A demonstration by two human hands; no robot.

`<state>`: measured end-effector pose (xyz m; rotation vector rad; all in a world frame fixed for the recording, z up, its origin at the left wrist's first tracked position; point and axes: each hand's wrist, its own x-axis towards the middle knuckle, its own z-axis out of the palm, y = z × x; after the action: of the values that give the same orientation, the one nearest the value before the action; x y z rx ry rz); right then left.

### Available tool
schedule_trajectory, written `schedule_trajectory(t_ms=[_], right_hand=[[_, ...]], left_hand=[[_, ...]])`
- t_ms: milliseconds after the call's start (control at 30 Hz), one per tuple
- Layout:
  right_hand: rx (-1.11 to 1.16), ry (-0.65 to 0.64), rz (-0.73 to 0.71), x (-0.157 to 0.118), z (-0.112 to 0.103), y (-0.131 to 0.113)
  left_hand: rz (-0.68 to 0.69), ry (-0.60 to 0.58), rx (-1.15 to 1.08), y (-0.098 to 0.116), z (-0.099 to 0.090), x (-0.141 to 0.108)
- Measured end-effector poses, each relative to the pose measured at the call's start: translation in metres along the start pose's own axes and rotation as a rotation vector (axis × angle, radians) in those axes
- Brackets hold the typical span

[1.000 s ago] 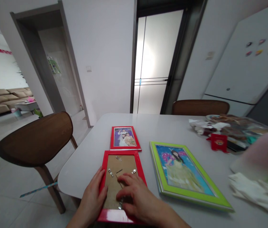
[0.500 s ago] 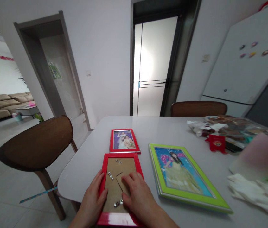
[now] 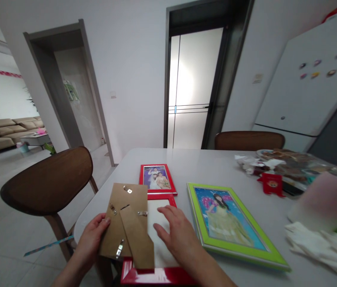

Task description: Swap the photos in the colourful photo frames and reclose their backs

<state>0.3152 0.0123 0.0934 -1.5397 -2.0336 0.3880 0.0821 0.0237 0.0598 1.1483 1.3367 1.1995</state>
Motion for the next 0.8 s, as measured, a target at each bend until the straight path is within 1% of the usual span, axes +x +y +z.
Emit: schedule_trajectory(t_ms=[67, 133, 233, 300, 367, 467, 533, 567, 633, 700, 733, 800], right_hand=[[-0.095, -0.002, 0.065, -0.001, 0.002, 0.017], [-0.173, -0.038, 0.109, -0.003, 0.006, 0.03], [-0.251, -0.086, 0.158, -0.002, 0.014, 0.038], [-0.276, -0.096, 0.197, 0.001, 0.018, 0.039], [-0.275, -0.092, 0.232, 0.005, 0.02, 0.038], [-0.202, -0.048, 0.244, 0.011, 0.017, 0.038], [-0.06, 0.003, 0.247, 0.012, 0.011, 0.036], [0.065, 0.015, 0.263, 0.013, 0.007, 0.034], [0.412, -0.005, 0.333, 0.013, -0.003, 0.028], [0.779, -0.05, 0.428, 0.012, -0.012, 0.021], [0.917, -0.063, 0.472, 0.011, -0.016, 0.018], [1.079, -0.067, 0.532, 0.008, -0.02, 0.012]], left_hand=[[-0.03, 0.04, 0.022, -0.002, -0.025, 0.002], [-0.051, 0.07, 0.067, -0.005, -0.046, 0.004], [-0.053, 0.099, 0.17, -0.011, -0.067, 0.006], [-0.036, 0.113, 0.256, -0.014, -0.074, 0.01], [-0.005, 0.143, 0.356, -0.016, -0.077, 0.014], [0.066, 0.217, 0.509, -0.017, -0.074, 0.016], [0.126, 0.258, 0.582, -0.016, -0.066, 0.013], [0.176, 0.268, 0.631, -0.015, -0.06, 0.011], [0.298, 0.274, 0.78, -0.013, -0.045, 0.006], [0.379, 0.236, 0.963, -0.011, -0.03, 0.003], [0.38, 0.201, 1.043, -0.01, -0.025, 0.003], [0.306, 0.114, 1.141, -0.01, -0.018, 0.004]])
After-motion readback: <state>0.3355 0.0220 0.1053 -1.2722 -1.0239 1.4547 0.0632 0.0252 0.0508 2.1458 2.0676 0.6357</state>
